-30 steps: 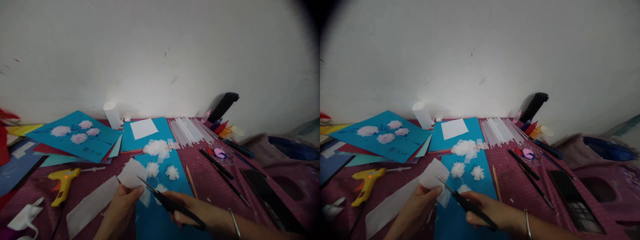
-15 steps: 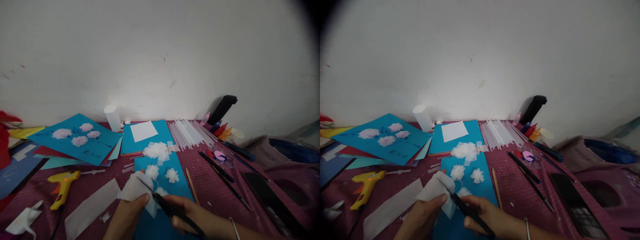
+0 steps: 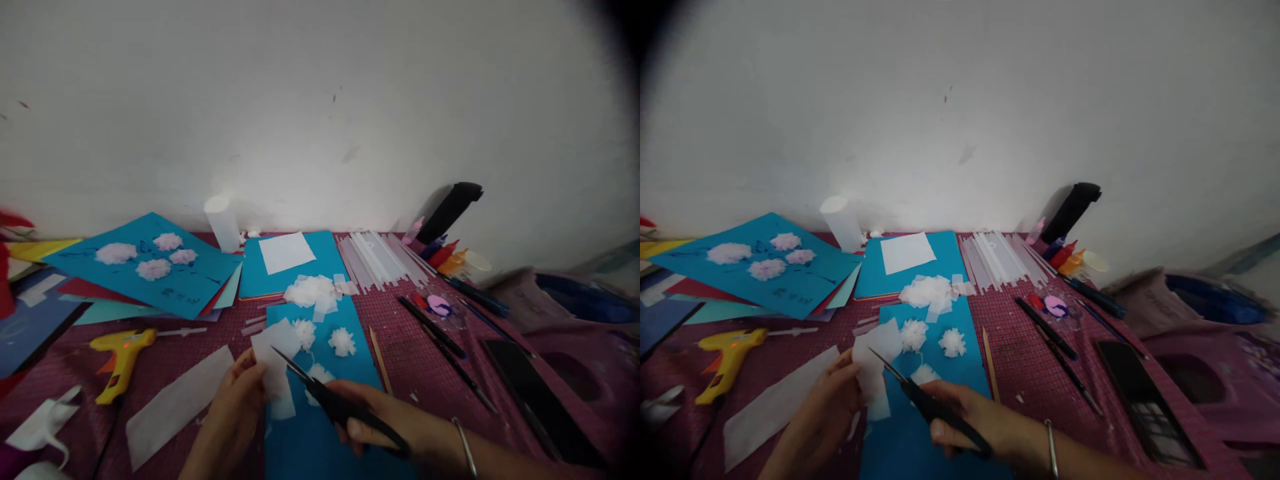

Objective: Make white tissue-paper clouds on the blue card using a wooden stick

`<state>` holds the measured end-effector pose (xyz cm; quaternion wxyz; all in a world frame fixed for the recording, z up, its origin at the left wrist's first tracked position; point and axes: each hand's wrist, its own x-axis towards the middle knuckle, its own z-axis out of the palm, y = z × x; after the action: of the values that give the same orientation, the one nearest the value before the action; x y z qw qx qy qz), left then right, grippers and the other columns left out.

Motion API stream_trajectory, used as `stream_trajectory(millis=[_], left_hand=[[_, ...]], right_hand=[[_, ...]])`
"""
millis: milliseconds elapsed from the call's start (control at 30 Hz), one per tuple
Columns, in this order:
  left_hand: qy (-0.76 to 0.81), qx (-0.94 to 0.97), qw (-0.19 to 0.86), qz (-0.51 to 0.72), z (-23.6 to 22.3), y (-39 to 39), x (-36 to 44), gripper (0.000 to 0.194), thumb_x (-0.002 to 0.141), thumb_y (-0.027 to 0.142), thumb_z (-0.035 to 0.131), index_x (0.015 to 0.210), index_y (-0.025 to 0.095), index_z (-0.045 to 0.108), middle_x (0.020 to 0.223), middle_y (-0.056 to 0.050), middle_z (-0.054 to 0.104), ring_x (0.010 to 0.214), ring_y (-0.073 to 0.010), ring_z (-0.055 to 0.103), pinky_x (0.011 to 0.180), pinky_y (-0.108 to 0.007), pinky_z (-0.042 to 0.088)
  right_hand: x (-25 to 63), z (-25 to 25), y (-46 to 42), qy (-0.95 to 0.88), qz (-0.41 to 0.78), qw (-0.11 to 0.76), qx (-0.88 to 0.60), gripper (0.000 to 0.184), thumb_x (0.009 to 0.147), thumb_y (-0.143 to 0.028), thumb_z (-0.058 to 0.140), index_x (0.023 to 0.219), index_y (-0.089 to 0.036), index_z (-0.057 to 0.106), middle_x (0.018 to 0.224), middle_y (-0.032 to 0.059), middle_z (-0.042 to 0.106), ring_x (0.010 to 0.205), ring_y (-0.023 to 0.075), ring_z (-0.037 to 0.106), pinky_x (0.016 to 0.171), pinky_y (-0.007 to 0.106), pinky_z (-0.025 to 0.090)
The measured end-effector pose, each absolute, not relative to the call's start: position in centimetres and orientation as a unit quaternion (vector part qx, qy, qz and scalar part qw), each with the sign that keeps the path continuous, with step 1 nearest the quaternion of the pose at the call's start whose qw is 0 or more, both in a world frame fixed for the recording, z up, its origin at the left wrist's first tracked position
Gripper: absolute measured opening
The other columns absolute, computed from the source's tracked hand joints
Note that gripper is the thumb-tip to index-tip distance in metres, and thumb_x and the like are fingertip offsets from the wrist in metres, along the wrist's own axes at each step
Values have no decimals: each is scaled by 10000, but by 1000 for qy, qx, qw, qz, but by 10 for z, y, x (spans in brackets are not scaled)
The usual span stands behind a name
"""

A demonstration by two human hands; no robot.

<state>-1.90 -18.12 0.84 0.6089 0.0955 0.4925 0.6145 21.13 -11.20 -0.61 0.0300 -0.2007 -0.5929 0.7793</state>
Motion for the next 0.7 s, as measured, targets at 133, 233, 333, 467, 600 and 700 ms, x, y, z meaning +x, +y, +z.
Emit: stream_trajectory(millis=[133, 233, 333, 467, 600, 700], left_hand=[[518, 112, 599, 600, 2, -179, -19, 239, 588, 289, 790, 683, 157, 615, 552, 24, 600, 471, -107, 542, 459, -205, 409], [506, 110, 624, 585, -1, -180, -14, 223, 581, 245, 793, 685, 164, 613, 603, 1, 650, 544, -146, 613, 515, -225, 454], [485, 87, 646, 583, 3, -179, -10, 277, 597, 254, 793, 828, 179, 661, 700, -18, 700, 659, -189, 665, 591, -256, 497], [458, 59, 671, 580, 10, -176, -10, 249, 706, 394, 726, 825, 177, 694, 720, -27, 710, 723, -204, 676, 658, -276, 519], [443, 58, 712, 542, 7, -172, -17, 210, 706, 367, 728, 722, 158, 706, 632, -14, 688, 604, -169, 643, 604, -249, 497], [446, 80, 738, 500, 0, -172, -19, 230, 722, 366, 714, 747, 138, 724, 621, -26, 694, 549, -161, 614, 561, -250, 466]], right_hand=[[210, -6, -112, -601, 771, 31, -209, 768, 733, -689, 614, 1247, -136, 478, 808, 18, 488, 639, 106, 468, 578, 232, 372], [206, -1, -112, -598, 772, 40, -215, 793, 711, -698, 628, 1253, -140, 475, 822, 21, 473, 646, 110, 455, 584, 243, 379], [204, 2, -111, -594, 773, 36, -219, 819, 704, -697, 637, 1291, -155, 454, 842, 22, 460, 655, 103, 444, 599, 241, 390], [208, -1, -112, -603, 764, 34, -226, 806, 699, -682, 655, 1299, -174, 473, 871, 30, 481, 684, 111, 436, 609, 244, 386], [214, -4, -114, -615, 754, 8, -233, 788, 696, -605, 711, 1333, -207, 472, 906, 37, 523, 712, 126, 460, 648, 261, 409], [216, 0, -115, -625, 742, -26, -242, 777, 704, -518, 747, 1360, -213, 462, 1064, 83, 574, 828, 177, 538, 736, 306, 452]])
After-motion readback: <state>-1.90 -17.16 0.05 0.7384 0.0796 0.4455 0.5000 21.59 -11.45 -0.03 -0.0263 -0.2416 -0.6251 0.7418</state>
